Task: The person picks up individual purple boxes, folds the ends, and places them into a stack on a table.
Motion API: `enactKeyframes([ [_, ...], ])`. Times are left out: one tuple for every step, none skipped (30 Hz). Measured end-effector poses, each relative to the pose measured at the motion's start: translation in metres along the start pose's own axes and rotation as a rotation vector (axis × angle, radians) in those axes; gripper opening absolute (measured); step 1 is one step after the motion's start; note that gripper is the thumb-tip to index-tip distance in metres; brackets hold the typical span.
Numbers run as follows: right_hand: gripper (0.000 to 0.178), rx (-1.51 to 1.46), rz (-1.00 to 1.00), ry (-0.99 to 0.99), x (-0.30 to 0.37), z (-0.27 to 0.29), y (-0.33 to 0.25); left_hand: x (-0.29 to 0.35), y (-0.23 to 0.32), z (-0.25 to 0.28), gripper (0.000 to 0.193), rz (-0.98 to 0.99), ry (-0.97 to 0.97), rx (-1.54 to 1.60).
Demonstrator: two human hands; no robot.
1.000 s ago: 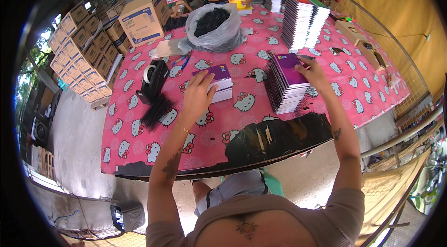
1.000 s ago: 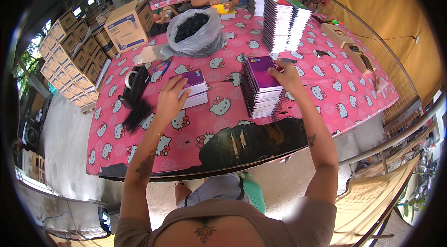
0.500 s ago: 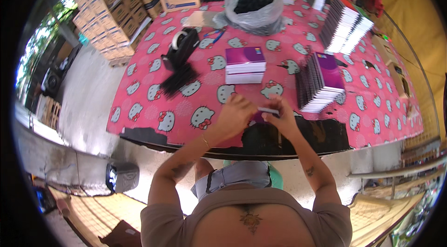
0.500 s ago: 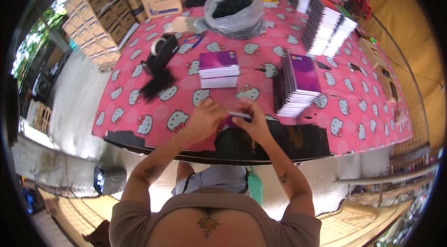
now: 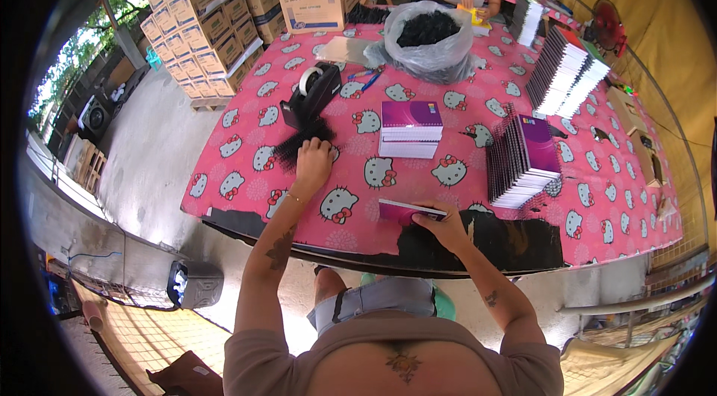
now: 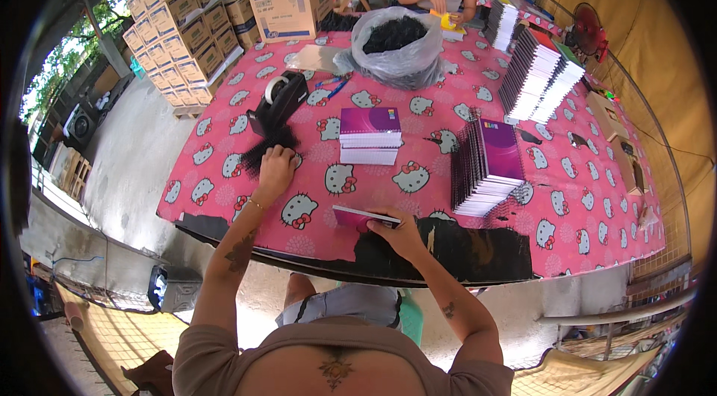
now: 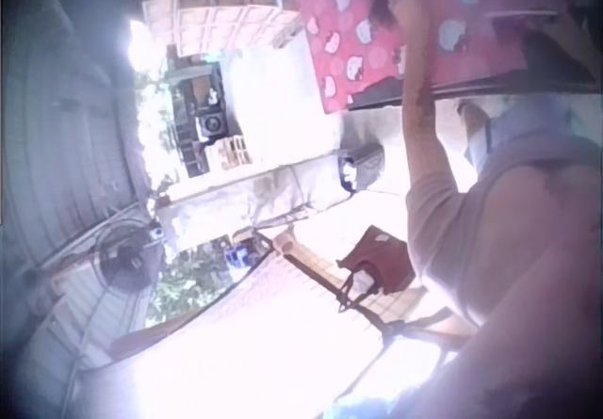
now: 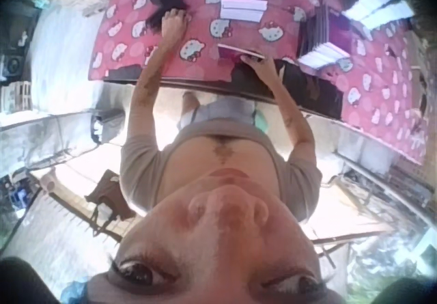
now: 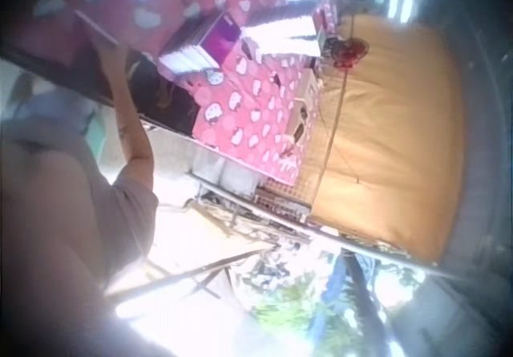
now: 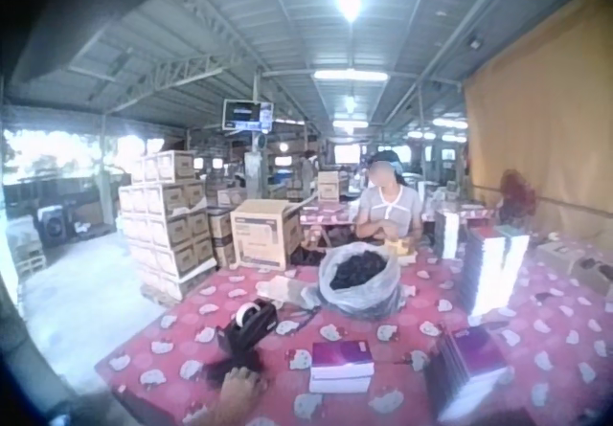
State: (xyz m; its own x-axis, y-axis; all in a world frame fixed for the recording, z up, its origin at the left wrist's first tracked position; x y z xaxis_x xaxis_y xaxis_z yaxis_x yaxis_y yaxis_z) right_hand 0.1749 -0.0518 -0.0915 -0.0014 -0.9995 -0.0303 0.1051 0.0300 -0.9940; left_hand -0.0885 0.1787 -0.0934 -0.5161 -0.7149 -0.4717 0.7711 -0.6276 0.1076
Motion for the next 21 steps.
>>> enactKeyframes([
  [0.029, -0.061, 0.011, -0.015, -0.003, -0.002, -0.006, 0.000, -0.008, -0.005, 0.018, 0.024, -0.074, -0.042],
  [0.029, -0.124, 0.010, -0.023, -0.001, -0.005, -0.014, 0.000, -0.009, -0.006, 0.017, 0.005, -0.060, -0.029],
  [0.029, -0.186, 0.010, -0.036, 0.000, -0.006, -0.018, 0.000, -0.010, -0.006, 0.016, -0.012, -0.045, -0.018],
  [0.029, -0.126, 0.013, -0.045, -0.003, -0.007, -0.018, 0.002, -0.012, -0.006, 0.015, -0.025, -0.030, -0.009],
  [0.029, -0.068, 0.010, -0.044, -0.002, -0.006, -0.014, 0.004, -0.007, -0.003, 0.015, 0.012, 0.009, 0.102],
  [0.028, -0.007, 0.006, -0.043, -0.002, -0.005, -0.011, 0.003, 0.003, 0.003, 0.014, 0.049, 0.048, 0.216],
  [0.028, -0.010, 0.003, -0.038, -0.003, -0.004, -0.008, 0.004, 0.014, 0.011, 0.014, 0.089, 0.086, 0.329],
  [0.028, -0.016, -0.005, -0.038, 0.000, -0.006, -0.005, 0.013, 0.029, 0.021, 0.016, 0.066, 0.112, 0.336],
  [0.028, -0.018, -0.001, -0.035, -0.003, -0.005, -0.005, 0.019, 0.045, 0.035, 0.018, 0.037, 0.149, 0.340],
  [0.028, -0.038, -0.014, -0.037, -0.005, -0.006, -0.004, 0.027, 0.060, 0.048, 0.020, 0.011, 0.180, 0.345],
  [0.028, -0.059, -0.034, -0.039, -0.004, -0.008, -0.001, 0.038, 0.072, 0.059, 0.019, 0.028, 0.101, 0.436],
  [0.028, -0.076, -0.051, -0.043, -0.005, -0.009, 0.000, 0.047, 0.084, 0.070, 0.018, 0.045, 0.025, 0.528],
  [0.028, -0.079, -0.039, -0.039, -0.003, -0.011, 0.002, 0.057, 0.093, 0.076, 0.018, 0.065, -0.059, 0.619],
  [0.028, -0.077, -0.020, -0.039, -0.005, -0.013, 0.001, 0.064, 0.098, 0.080, 0.017, 0.083, -0.048, 0.637],
  [0.028, -0.076, 0.000, -0.037, -0.007, -0.014, 0.001, 0.069, 0.101, 0.082, 0.016, 0.099, -0.037, 0.655],
  [0.027, -0.082, 0.005, -0.022, -0.009, -0.015, 0.001, 0.071, 0.103, 0.083, 0.015, 0.115, -0.026, 0.674],
  [0.026, -0.089, 0.005, -0.011, -0.008, -0.017, 0.002, 0.074, 0.104, 0.084, 0.015, 0.080, -0.022, 0.686],
  [0.026, -0.096, 0.004, 0.001, -0.008, -0.019, 0.002, 0.077, 0.105, 0.086, 0.015, 0.045, -0.019, 0.699],
  [0.025, -0.083, 0.018, 0.014, -0.009, -0.018, 0.002, 0.078, 0.106, 0.086, 0.015, 0.010, -0.015, 0.712],
  [0.025, -0.072, 0.024, 0.024, -0.009, -0.018, 0.001, 0.079, 0.107, 0.086, 0.015, 0.013, -0.016, 0.706],
  [0.025, -0.061, 0.026, 0.029, -0.009, -0.018, 0.002, 0.078, 0.107, 0.084, 0.015, 0.022, -0.018, 0.699],
])
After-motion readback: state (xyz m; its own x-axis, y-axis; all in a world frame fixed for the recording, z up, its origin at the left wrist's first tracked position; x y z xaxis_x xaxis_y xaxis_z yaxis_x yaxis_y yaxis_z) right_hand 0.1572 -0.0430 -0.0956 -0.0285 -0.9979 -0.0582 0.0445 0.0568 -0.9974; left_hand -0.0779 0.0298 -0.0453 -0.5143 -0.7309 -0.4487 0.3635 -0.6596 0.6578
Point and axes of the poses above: each hand's wrist, its own x-axis away from the middle knuckle, its own z-axis out of the back of the hand, y = z × x, the point moved 1 cm from there along -x, towards the middle knuckle, and after that the axes turned 6 degrees about -y, right-handed, at the moved point
